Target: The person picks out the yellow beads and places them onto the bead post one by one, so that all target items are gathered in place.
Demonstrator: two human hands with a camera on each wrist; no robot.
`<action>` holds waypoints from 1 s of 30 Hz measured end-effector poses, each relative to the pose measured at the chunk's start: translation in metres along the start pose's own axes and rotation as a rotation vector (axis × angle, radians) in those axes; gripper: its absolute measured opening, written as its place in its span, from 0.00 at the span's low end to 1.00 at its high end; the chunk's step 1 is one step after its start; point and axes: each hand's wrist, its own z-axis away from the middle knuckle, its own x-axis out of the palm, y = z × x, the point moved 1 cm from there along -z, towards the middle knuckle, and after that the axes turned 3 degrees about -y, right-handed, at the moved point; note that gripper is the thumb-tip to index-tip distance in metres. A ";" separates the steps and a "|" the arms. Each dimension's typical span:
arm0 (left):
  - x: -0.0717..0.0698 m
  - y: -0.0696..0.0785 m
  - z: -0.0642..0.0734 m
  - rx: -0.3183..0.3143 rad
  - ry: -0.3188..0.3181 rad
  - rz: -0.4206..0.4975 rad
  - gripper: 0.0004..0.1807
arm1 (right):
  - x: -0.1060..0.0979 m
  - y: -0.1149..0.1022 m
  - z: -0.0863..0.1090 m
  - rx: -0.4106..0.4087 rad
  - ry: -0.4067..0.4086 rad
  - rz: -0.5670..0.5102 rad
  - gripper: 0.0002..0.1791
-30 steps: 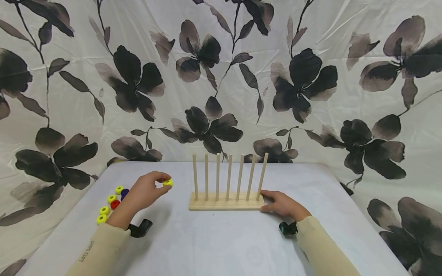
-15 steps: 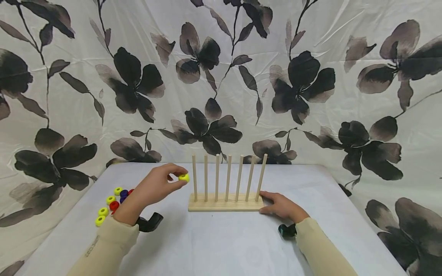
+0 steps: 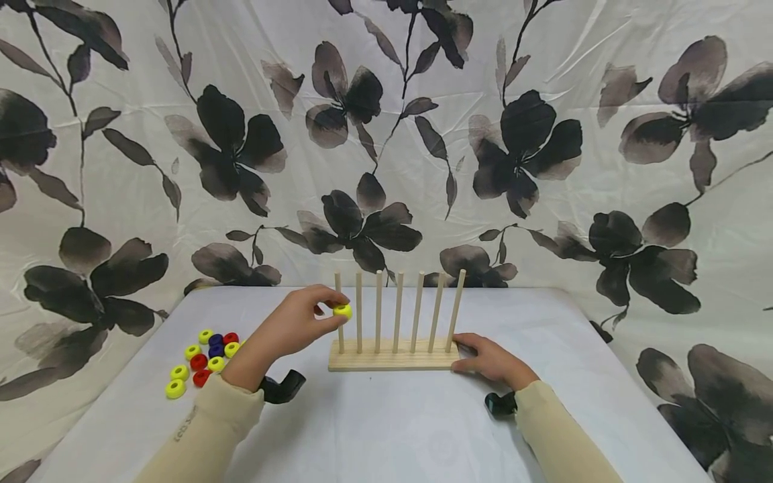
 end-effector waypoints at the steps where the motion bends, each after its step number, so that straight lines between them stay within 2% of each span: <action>1: 0.001 0.001 -0.001 0.006 0.000 0.002 0.16 | 0.000 0.000 0.000 -0.002 0.002 0.004 0.40; 5: 0.004 0.008 -0.005 0.023 -0.008 0.017 0.16 | 0.001 0.001 -0.001 -0.003 0.010 0.017 0.40; 18: 0.010 0.038 -0.024 0.142 -0.038 0.024 0.15 | 0.003 0.002 -0.002 0.035 0.009 -0.008 0.42; 30: 0.018 0.063 -0.048 0.148 -0.050 0.015 0.16 | 0.004 0.004 -0.003 0.032 0.007 -0.009 0.42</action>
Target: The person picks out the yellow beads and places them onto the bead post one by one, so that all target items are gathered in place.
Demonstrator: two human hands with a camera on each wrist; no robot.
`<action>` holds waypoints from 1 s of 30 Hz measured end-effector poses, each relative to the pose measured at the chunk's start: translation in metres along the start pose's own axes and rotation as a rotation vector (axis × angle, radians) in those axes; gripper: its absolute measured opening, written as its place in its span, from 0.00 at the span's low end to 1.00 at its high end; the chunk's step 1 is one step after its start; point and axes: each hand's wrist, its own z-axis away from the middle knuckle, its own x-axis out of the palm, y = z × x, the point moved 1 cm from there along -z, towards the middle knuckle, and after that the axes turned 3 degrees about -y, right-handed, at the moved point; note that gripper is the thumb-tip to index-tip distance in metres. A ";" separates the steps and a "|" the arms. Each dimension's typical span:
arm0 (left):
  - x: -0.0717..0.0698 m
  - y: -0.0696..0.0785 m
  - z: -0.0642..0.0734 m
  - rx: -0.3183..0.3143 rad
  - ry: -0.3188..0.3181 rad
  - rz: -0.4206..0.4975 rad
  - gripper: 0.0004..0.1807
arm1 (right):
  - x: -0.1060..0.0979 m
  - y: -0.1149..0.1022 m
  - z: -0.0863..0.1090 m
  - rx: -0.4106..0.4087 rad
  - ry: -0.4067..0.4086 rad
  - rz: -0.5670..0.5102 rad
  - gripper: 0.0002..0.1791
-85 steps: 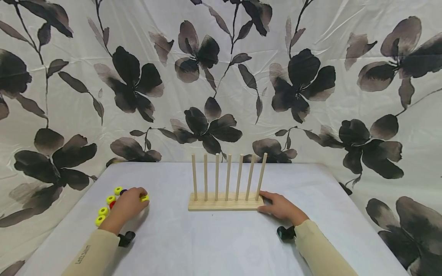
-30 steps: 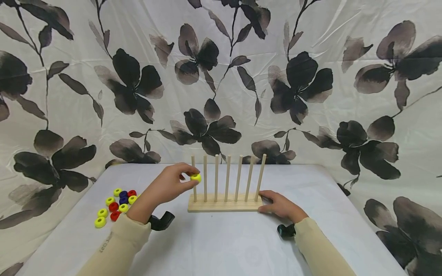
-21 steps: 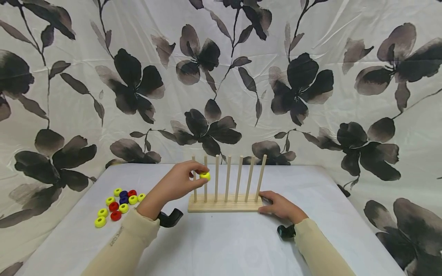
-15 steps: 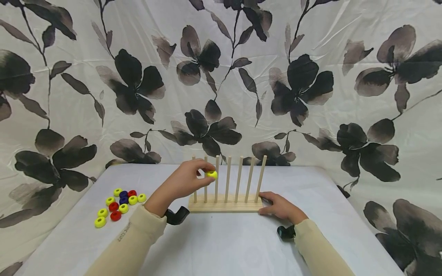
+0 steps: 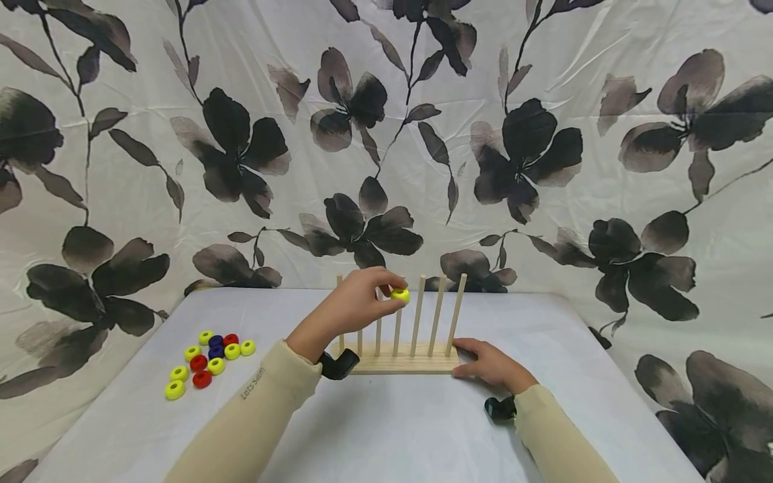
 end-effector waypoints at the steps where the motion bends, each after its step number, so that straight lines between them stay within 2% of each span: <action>1: 0.001 0.002 -0.002 -0.001 -0.001 -0.001 0.16 | 0.000 0.001 0.000 0.004 -0.001 -0.004 0.42; 7: 0.003 0.010 -0.015 -0.012 -0.012 0.020 0.17 | 0.001 0.002 -0.002 0.026 -0.007 -0.018 0.43; 15: 0.007 0.017 -0.033 0.003 0.014 0.043 0.17 | 0.000 0.000 -0.002 0.031 -0.006 -0.030 0.43; 23: 0.014 0.022 -0.050 0.006 -0.010 0.069 0.19 | 0.001 0.002 -0.004 0.050 -0.012 -0.048 0.43; 30: 0.020 0.027 -0.062 0.043 -0.001 0.060 0.15 | 0.000 0.000 -0.005 0.060 -0.008 -0.065 0.42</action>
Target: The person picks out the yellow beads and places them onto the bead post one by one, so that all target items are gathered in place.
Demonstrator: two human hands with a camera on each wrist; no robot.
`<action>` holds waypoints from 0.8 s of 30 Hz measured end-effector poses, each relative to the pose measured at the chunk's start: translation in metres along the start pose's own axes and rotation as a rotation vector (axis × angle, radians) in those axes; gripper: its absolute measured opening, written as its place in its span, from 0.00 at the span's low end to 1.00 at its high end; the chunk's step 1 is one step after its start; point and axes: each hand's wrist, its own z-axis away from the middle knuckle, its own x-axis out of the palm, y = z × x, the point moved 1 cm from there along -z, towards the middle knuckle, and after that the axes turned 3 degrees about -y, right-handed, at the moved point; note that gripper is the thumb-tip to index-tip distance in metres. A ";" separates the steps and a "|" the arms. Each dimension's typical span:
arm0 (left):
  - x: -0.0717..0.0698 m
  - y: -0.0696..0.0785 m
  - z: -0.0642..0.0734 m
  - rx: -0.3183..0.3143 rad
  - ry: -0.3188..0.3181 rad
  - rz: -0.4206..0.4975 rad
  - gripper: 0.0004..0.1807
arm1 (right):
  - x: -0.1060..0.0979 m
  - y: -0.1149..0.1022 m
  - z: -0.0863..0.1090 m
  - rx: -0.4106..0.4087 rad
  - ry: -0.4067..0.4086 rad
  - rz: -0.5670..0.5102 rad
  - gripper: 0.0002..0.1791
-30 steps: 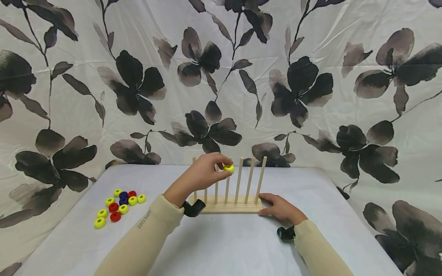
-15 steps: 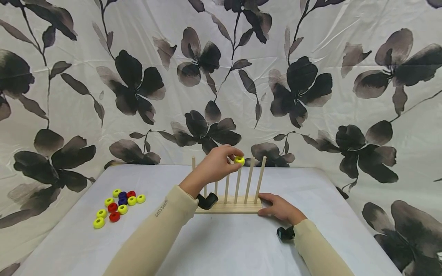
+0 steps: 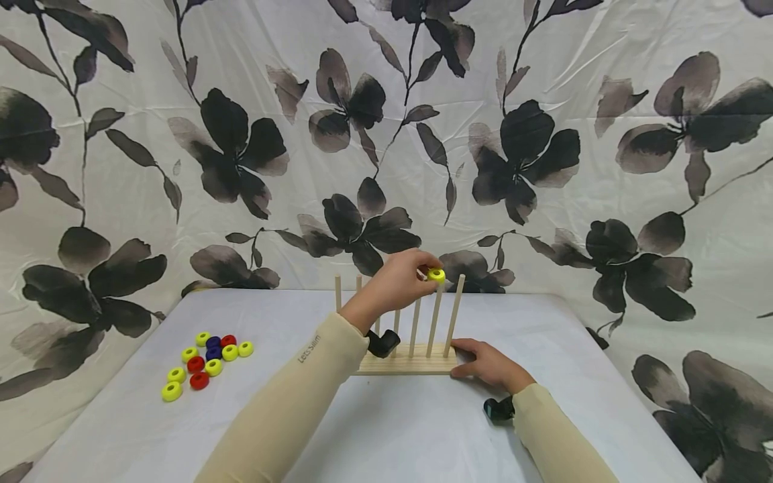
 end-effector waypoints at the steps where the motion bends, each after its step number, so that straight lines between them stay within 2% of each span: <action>1: 0.000 0.001 -0.001 0.002 0.000 0.000 0.15 | 0.000 0.000 0.000 0.003 -0.001 -0.004 0.42; 13: 0.007 0.005 -0.015 -0.027 -0.018 0.004 0.17 | -0.002 -0.003 0.004 0.002 -0.001 -0.002 0.42; 24: 0.016 0.011 -0.030 0.019 -0.006 -0.031 0.16 | 0.000 -0.002 0.003 0.002 0.007 -0.018 0.41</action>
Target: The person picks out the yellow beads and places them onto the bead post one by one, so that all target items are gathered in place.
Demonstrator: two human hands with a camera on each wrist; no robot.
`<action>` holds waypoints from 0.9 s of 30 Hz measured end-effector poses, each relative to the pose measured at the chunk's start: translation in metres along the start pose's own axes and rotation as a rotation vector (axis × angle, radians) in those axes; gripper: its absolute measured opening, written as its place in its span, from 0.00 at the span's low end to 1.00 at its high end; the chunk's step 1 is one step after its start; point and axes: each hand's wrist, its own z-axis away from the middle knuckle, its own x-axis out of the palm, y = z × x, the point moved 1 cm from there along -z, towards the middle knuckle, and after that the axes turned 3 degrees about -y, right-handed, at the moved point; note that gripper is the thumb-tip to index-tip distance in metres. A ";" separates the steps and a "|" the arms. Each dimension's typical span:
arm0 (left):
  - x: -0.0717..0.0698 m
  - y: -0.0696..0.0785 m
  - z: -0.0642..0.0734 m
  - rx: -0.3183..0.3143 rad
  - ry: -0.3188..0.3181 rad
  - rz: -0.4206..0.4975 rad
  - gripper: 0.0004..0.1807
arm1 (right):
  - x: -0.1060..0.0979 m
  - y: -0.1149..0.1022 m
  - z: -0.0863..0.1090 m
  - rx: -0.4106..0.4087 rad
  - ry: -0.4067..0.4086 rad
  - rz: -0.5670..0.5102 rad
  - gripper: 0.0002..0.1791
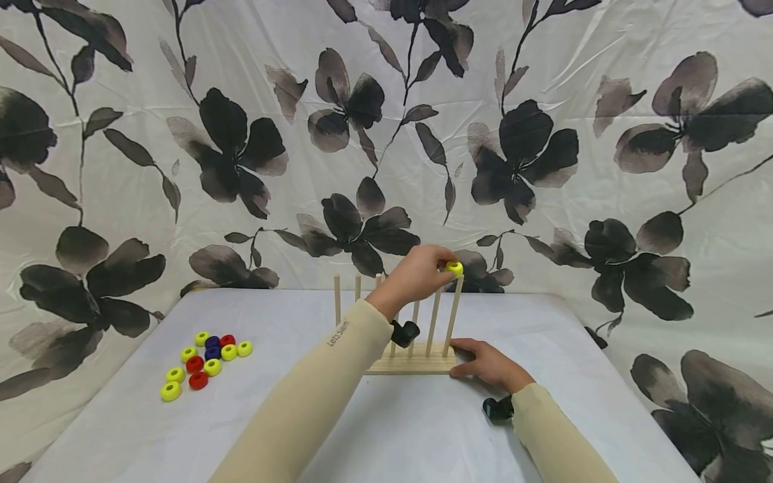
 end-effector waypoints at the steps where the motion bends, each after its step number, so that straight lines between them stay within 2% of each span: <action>1: 0.000 0.000 -0.001 0.001 -0.001 -0.002 0.16 | 0.000 0.000 0.000 0.000 0.000 -0.003 0.41; 14: 0.007 0.004 -0.010 -0.012 -0.021 -0.026 0.16 | -0.001 0.003 -0.001 -0.030 -0.007 0.003 0.41; 27: 0.011 0.004 -0.015 -0.015 -0.052 -0.038 0.17 | 0.000 0.000 0.001 -0.004 0.007 0.018 0.40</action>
